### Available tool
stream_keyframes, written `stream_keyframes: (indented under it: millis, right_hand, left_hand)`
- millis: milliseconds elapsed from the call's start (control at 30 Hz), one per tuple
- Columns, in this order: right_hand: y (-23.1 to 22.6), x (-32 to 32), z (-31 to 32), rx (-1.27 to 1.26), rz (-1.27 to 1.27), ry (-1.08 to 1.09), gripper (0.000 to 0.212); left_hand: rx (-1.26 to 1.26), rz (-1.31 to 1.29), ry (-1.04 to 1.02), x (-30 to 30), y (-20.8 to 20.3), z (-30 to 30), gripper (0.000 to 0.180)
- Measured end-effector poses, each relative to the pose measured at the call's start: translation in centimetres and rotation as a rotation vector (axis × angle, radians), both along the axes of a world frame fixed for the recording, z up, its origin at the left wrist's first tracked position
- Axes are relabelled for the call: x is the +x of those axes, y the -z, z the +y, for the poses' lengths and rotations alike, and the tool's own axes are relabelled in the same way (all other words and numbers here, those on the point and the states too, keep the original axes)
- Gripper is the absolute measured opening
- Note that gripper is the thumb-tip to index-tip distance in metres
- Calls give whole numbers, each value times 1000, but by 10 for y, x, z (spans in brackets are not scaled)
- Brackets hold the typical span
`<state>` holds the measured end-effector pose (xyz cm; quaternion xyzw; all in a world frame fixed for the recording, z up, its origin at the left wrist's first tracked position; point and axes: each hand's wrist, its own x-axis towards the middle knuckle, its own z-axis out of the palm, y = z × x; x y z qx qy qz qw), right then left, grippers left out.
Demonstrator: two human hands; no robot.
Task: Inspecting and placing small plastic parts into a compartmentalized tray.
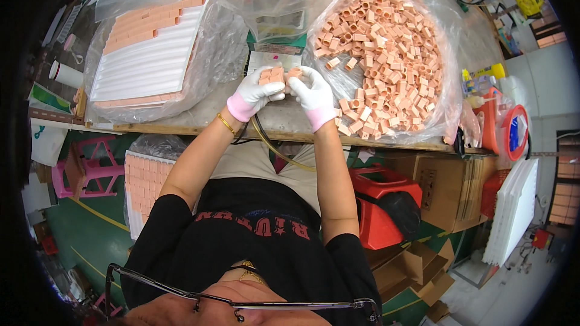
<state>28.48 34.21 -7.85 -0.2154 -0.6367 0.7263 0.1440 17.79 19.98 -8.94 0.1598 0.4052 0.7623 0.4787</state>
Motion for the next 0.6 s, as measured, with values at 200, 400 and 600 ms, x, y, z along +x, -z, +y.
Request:
stream_keyframes:
  millis: [200,400,600]
  right_hand:
    - [-6,5,2,-196,80,-81,36]
    - [-9,5,-8,-207,-7,-164,41]
    - [-19,-3,-19,537,-51,-142,42]
  left_hand:
    - [-83,125,-41,-10,7,1,44]
    - [-140,265,-96,-9,5,-2,46]
    - [-183,349,-113,-7,-11,-8,50]
